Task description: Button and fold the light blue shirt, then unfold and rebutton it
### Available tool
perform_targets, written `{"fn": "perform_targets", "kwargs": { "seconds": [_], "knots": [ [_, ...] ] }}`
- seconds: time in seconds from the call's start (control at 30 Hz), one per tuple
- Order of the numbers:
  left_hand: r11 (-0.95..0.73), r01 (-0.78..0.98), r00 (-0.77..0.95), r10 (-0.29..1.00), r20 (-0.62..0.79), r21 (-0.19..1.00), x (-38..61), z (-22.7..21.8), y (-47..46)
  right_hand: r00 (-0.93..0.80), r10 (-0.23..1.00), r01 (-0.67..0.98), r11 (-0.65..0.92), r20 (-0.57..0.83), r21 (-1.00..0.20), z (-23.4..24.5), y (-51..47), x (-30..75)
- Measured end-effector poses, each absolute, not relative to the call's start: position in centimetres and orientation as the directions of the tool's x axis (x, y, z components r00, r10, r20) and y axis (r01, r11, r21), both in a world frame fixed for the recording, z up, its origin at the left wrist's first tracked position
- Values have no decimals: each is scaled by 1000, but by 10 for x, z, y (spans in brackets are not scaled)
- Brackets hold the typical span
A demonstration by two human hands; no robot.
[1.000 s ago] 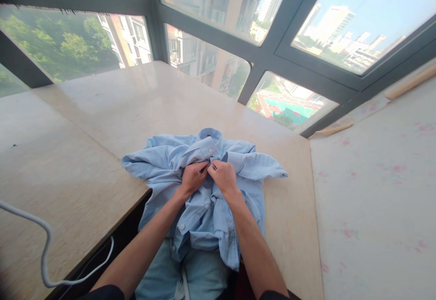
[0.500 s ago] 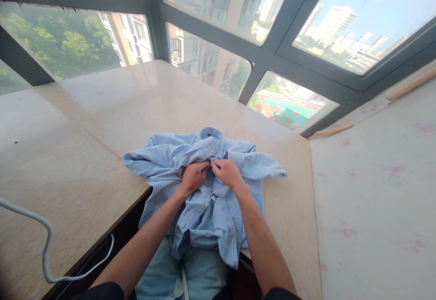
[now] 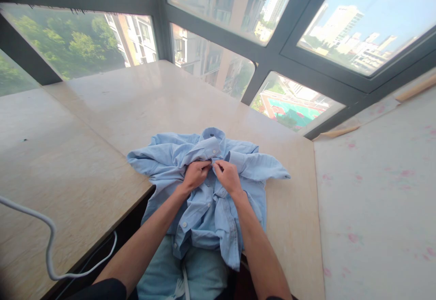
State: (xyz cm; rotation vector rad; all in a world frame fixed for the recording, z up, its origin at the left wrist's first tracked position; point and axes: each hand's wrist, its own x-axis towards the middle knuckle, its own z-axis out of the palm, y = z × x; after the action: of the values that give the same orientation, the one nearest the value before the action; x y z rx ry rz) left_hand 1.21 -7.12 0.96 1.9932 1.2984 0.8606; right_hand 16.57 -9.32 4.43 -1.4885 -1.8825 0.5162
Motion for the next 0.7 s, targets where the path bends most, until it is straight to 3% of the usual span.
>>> {"fn": "perform_targets", "kwargs": {
  "seconds": [0.3, 0.47, 0.7],
  "knots": [
    [-313, 526, 313, 936, 162, 791, 13, 8, -70, 17, 966, 655, 183, 256, -733, 33, -95, 165],
    [-345, 513, 300, 930, 213, 786, 13, 5, -69, 78, 975, 600, 119, 206, -791, 28, -92, 166],
    [-400, 425, 323, 905, 277, 812, 11, 2, -75, 183, 967, 621, 28, 180, -783, 14, -82, 179]
  ]
}}
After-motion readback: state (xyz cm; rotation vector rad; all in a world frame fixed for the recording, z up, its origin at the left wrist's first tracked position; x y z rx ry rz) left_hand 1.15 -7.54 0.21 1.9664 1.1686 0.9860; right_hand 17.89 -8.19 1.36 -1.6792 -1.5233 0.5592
